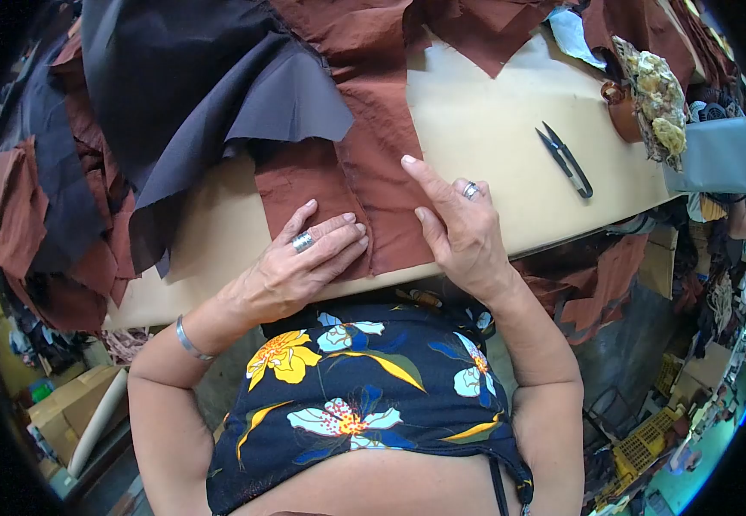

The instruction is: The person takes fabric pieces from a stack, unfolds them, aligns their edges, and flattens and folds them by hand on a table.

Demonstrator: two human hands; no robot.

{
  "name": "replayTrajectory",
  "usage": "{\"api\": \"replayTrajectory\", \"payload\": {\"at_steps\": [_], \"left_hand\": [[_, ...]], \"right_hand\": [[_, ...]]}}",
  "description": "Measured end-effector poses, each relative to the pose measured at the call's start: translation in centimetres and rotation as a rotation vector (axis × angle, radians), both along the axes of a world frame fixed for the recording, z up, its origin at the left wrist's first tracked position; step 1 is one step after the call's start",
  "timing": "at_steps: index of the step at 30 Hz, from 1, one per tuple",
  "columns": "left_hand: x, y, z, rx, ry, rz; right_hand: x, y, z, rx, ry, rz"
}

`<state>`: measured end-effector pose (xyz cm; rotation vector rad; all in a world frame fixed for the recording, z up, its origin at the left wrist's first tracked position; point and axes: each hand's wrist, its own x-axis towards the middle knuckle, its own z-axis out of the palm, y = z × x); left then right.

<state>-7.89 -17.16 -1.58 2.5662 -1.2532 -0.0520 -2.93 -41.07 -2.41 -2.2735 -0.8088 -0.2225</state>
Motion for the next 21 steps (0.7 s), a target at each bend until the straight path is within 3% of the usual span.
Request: {"api": "replayTrajectory", "payload": {"at_steps": [11, 15, 21], "left_hand": [[-0.6, -0.3, 0.8, 0.007, -0.030, 0.009], [0.1, 0.0, -0.6, -0.069, -0.023, 0.038], [0.1, -0.5, -0.2, -0.071, -0.028, 0.120]], "right_hand": [[0.2, 0.0, 0.2, 0.036, 0.010, 0.009], [0.7, 0.6, 1.7, 0.015, 0.219, -0.124], [1.9, 1.4, 0.1, 0.074, 0.006, -0.058]]}}
